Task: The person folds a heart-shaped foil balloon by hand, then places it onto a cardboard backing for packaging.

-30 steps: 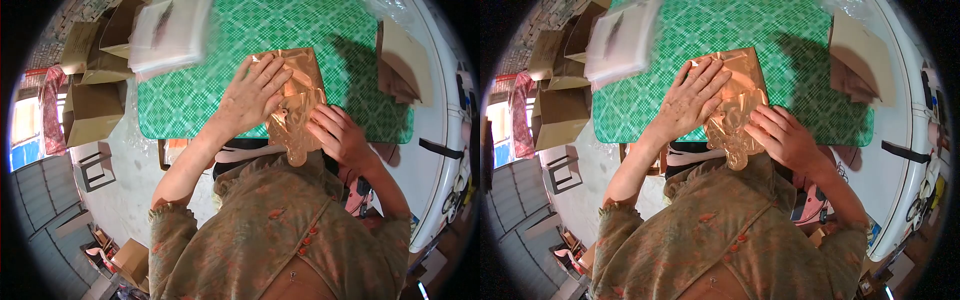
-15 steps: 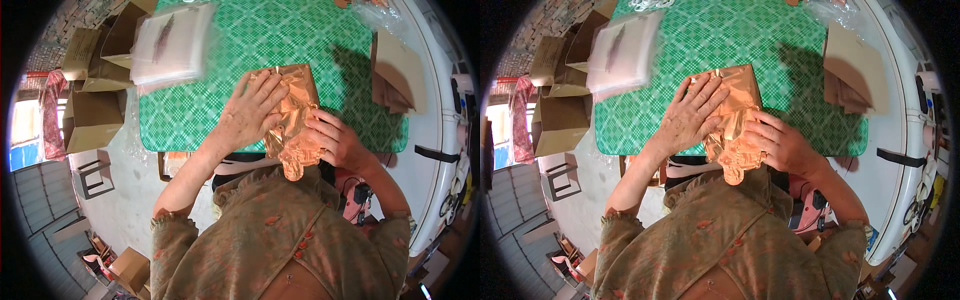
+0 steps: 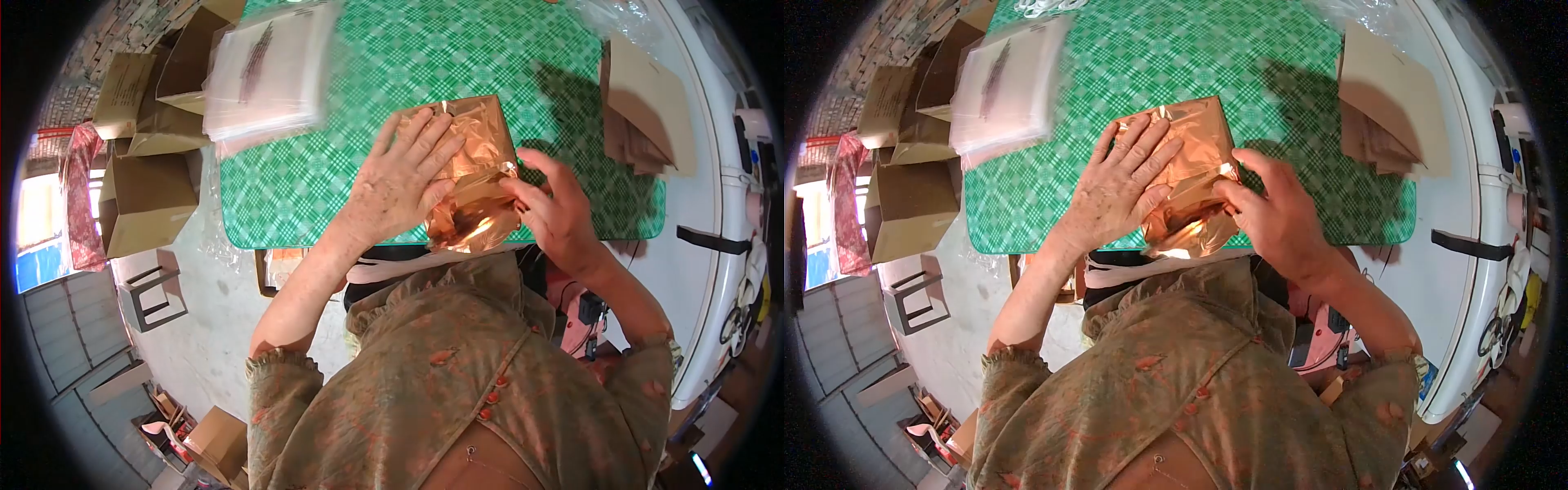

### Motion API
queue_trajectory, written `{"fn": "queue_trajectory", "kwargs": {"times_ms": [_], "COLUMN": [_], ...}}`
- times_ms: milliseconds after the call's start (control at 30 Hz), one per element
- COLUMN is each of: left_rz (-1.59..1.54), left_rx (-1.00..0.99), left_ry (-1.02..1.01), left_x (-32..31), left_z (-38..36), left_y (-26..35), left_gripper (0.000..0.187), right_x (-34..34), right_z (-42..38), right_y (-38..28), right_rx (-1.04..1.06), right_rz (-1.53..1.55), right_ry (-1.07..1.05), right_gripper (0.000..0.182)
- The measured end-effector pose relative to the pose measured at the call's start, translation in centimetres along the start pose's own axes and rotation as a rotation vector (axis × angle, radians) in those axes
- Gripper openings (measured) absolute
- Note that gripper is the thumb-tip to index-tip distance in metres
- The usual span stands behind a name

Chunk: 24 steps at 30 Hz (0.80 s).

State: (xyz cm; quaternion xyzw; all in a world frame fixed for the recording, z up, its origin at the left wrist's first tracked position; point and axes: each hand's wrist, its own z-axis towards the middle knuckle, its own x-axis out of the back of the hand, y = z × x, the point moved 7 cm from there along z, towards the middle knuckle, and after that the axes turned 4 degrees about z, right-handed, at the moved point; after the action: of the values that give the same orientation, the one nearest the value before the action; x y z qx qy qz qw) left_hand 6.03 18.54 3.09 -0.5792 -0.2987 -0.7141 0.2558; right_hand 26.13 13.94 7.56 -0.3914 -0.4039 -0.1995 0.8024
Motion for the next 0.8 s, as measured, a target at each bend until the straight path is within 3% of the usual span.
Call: {"fn": "queue_trajectory", "kwargs": {"times_ms": [33, 133, 333, 433, 567, 667, 800], "left_rz": [-0.003, 0.033, 0.010, 0.021, 0.002, -0.002, -0.001], "left_rx": [0.001, -0.001, 0.001, 0.008, 0.001, -0.004, 0.001], "left_ry": [0.001, -0.016, -0.011, -0.008, -0.008, -0.008, -0.014], "left_x": [0.1, 0.0, 0.0, 0.1, 0.0, 0.0, -0.1], "left_z": [0.0, 0.1, 0.1, 0.1, 0.0, 0.1, 0.1], "left_y": [0.0, 0.1, 0.0, 0.1, 0.0, 0.0, 0.0], "left_gripper": [0.060, 0.060, 0.061, 0.061, 0.060, 0.059, 0.059], "right_x": [-0.6, 0.0, -0.4, 0.0, 0.6, 0.9, 0.3], "right_z": [-0.4, 0.1, 0.2, 0.4, -1.1, -2.8, -4.4], "right_y": [1.0, 1.7, 2.3, 1.6, 1.5, 2.7, 0.8], "right_rx": [-0.131, -0.231, -0.164, -0.174, -0.004, -0.119, 0.077], "right_rz": [0.202, 0.360, 0.422, 0.508, 0.135, 0.024, -0.169], "right_ry": [-0.019, 0.036, 0.058, -0.094, -0.083, -0.094, -0.091], "right_gripper": [0.042, 0.037, 0.028, 0.036, 0.060, 0.057, 0.062]}}
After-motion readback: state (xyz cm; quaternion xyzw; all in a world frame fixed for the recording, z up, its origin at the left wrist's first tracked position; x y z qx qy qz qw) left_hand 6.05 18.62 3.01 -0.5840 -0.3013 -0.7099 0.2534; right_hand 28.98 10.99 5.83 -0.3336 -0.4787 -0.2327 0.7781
